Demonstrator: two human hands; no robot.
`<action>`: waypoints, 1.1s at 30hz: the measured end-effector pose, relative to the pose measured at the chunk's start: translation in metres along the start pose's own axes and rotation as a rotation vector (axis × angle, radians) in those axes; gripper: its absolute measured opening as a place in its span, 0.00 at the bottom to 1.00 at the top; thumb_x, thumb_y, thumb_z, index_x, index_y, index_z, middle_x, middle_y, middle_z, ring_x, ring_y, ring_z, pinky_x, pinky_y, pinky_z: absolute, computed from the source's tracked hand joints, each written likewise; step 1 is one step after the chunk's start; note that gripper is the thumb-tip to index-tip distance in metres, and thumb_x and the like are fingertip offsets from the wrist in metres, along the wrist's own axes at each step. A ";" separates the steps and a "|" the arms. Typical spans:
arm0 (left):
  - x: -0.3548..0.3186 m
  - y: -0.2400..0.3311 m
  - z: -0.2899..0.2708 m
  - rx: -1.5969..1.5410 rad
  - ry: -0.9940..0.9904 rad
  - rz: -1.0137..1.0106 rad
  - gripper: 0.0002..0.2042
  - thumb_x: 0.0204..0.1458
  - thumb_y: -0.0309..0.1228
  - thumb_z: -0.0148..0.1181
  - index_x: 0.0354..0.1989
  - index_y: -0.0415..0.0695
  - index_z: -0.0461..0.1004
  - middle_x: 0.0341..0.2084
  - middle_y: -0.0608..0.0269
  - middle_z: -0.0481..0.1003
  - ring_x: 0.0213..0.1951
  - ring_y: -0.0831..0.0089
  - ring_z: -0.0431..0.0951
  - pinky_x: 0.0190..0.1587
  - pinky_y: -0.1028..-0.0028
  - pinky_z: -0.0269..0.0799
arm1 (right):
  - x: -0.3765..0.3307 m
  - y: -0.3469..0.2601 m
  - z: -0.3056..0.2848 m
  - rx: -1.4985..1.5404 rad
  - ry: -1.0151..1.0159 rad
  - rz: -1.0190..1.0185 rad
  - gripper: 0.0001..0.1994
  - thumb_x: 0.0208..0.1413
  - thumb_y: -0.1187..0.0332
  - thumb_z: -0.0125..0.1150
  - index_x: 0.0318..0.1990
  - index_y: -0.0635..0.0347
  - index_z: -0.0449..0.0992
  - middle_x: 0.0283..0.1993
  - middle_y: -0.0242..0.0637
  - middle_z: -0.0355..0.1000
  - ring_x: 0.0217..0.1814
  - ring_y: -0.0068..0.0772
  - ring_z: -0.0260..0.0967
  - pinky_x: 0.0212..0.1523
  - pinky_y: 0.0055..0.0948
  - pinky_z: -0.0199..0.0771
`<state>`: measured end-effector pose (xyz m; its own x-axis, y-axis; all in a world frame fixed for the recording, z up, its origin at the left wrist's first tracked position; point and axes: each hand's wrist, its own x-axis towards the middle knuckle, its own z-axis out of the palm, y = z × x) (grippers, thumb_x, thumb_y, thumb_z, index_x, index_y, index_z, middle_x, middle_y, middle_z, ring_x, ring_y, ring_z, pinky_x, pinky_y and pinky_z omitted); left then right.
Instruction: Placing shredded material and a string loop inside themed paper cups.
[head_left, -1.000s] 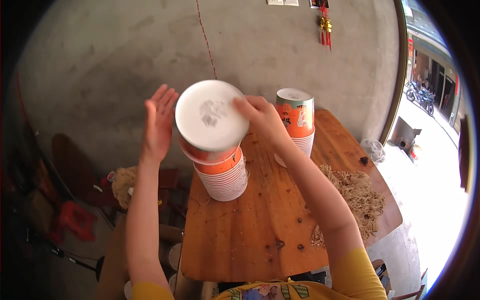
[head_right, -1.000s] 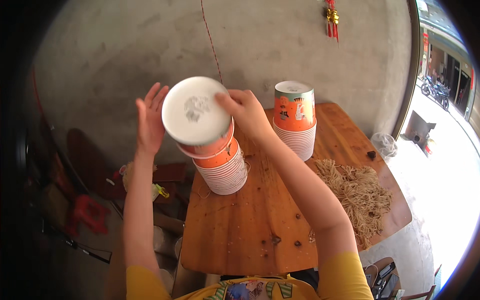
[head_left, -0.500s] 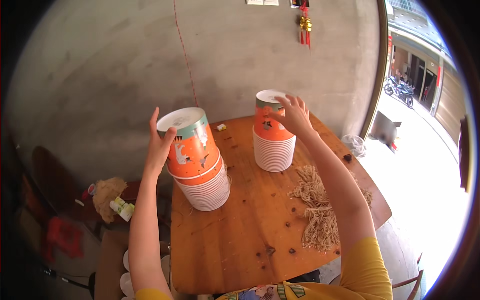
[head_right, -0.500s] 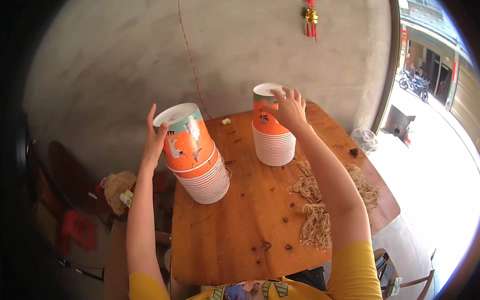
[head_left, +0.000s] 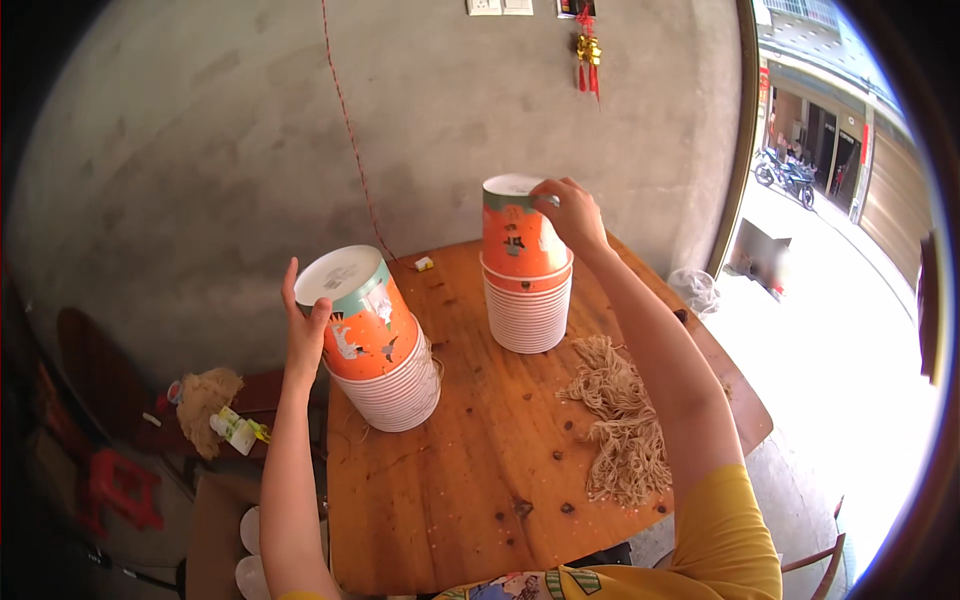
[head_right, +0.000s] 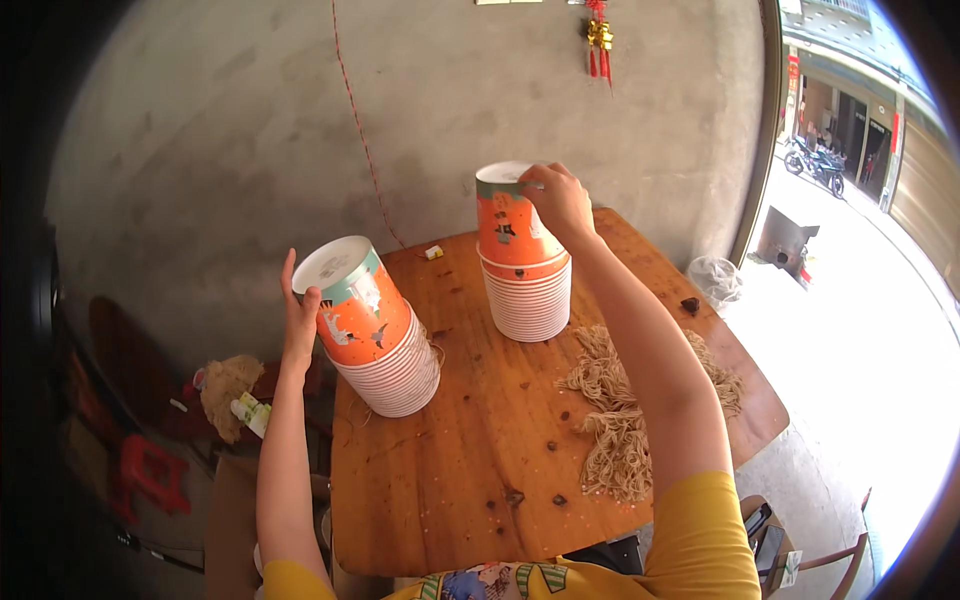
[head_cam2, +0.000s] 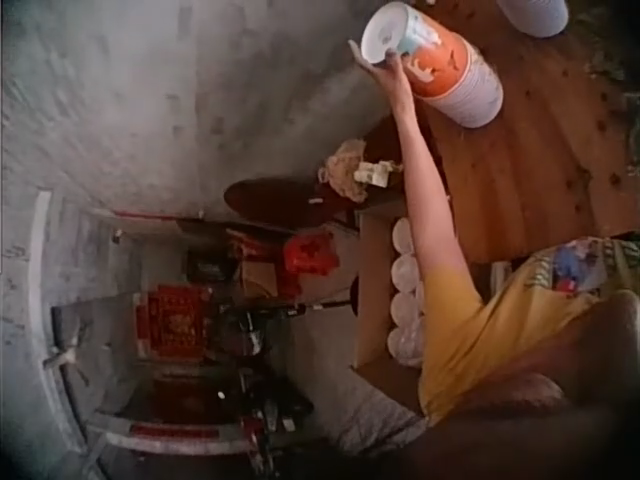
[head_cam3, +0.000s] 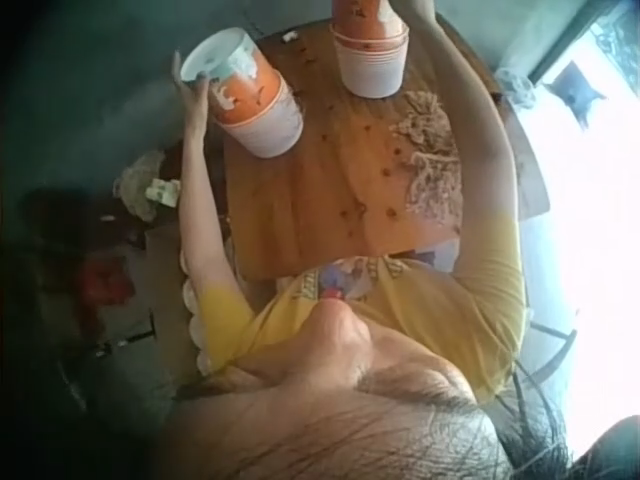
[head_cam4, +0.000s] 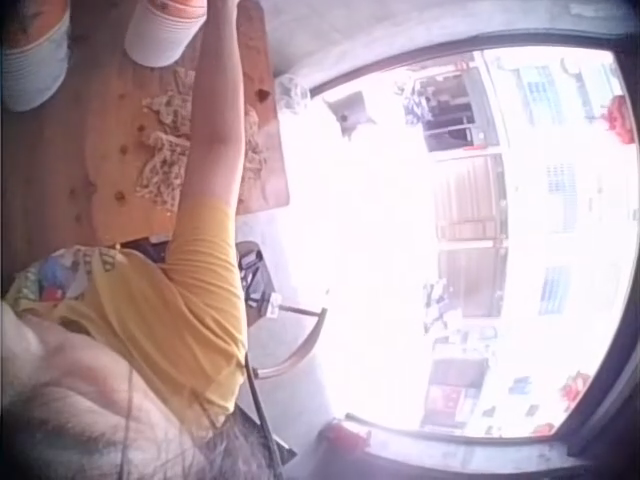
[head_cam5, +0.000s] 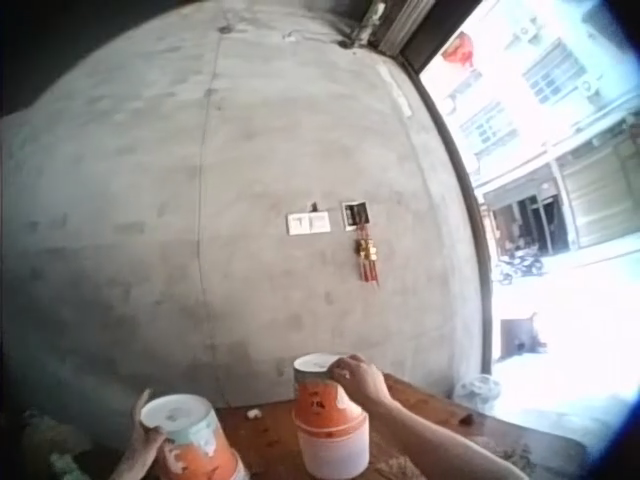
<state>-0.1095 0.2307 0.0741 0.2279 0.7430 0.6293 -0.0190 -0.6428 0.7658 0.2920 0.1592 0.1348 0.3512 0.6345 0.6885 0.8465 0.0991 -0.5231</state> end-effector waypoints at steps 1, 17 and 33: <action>-0.002 0.003 0.000 -0.001 0.005 -0.004 0.51 0.47 0.64 0.60 0.72 0.50 0.42 0.64 0.52 0.56 0.65 0.61 0.59 0.66 0.61 0.55 | 0.005 -0.005 -0.004 0.007 0.035 -0.026 0.09 0.53 0.63 0.60 0.41 0.48 0.80 0.46 0.38 0.73 0.46 0.45 0.73 0.48 0.40 0.72; -0.118 0.074 0.182 0.333 -0.151 0.488 0.25 0.53 0.29 0.63 0.58 0.36 0.64 0.54 0.46 0.67 0.56 0.47 0.66 0.58 0.55 0.61 | -0.148 -0.070 -0.106 1.179 -0.168 0.439 0.13 0.64 0.63 0.56 0.52 0.57 0.70 0.48 0.31 0.73 0.52 0.25 0.71 0.52 0.29 0.72; -0.201 0.087 0.162 0.758 -0.662 0.378 0.17 0.51 0.23 0.58 0.51 0.41 0.68 0.34 0.57 0.74 0.37 0.58 0.76 0.42 0.63 0.69 | -0.338 0.049 -0.091 -0.144 -0.594 0.032 0.12 0.55 0.59 0.61 0.30 0.59 0.75 0.31 0.38 0.72 0.33 0.42 0.72 0.34 0.39 0.72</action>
<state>0.0005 -0.0050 -0.0069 0.8202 0.3695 0.4368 0.3579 -0.9270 0.1122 0.2509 -0.1203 -0.0781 0.1298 0.9584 0.2543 0.8992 -0.0056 -0.4376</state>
